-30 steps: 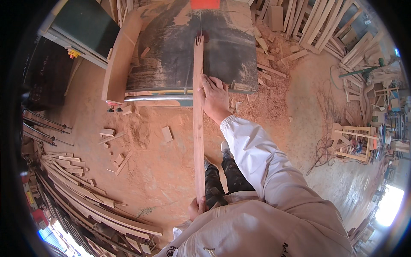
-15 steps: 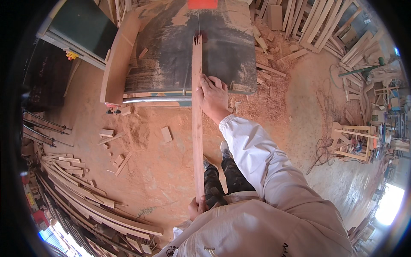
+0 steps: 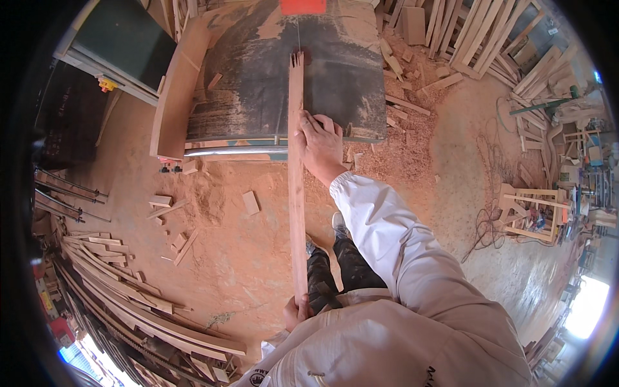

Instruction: The person feeds long wooden planks through a table saw, guiding them with both hands to cut them into shorter pieces. The cut pieces are set aside on the saw table as the person continues to process additional planks.

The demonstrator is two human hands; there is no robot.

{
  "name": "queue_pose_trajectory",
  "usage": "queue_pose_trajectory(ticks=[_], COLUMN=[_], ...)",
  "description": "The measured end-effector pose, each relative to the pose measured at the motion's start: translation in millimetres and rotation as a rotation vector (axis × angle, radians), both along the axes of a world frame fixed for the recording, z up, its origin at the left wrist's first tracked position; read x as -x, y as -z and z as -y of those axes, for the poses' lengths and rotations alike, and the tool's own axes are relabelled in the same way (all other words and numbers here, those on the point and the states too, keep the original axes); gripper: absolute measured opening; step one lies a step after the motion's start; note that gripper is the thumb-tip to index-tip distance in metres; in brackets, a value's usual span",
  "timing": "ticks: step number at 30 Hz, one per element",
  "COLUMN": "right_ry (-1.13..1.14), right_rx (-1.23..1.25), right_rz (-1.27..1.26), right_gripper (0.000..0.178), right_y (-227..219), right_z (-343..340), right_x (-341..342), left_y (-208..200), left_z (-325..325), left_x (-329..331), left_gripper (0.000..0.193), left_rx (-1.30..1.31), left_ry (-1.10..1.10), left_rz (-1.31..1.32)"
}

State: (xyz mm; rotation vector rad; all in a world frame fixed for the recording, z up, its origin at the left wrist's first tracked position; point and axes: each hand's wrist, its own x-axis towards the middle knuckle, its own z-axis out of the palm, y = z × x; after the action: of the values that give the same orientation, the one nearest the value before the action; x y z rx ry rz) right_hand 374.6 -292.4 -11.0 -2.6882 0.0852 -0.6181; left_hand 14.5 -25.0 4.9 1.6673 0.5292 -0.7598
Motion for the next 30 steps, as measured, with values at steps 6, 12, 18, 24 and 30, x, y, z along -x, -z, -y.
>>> queue_pose_trajectory(ticks=[6,12,18,24,30], right_ry=[0.009,0.002,0.005,0.008,0.018], right_rx=[-0.001,-0.009,-0.001,-0.005,0.002], right_rz=[-0.025,-0.041,-0.06,-0.078,-0.057], right_gripper=[0.049,0.049,0.05,0.05,0.049], right_y=[-2.0,-4.2,-3.5,-4.8,-3.3], right_z=[1.4,1.8,4.8,5.4,8.1], right_x=[-1.4,-4.0,-8.5,-13.0,-16.8], left_y=[2.4,2.4,-5.6,-2.1,-3.7], left_z=[1.1,1.8,6.8,8.6,9.5], left_x=[-1.3,-5.9,-15.9,-17.1,-22.9], left_gripper=[0.059,0.059,0.06,0.058,0.056], left_rx=[-0.024,-0.002,-0.037,-0.011,-0.005], left_ry=[0.007,0.016,0.023,-0.025,-0.026], left_rz=[0.011,0.017,0.008,-0.028,-0.021])
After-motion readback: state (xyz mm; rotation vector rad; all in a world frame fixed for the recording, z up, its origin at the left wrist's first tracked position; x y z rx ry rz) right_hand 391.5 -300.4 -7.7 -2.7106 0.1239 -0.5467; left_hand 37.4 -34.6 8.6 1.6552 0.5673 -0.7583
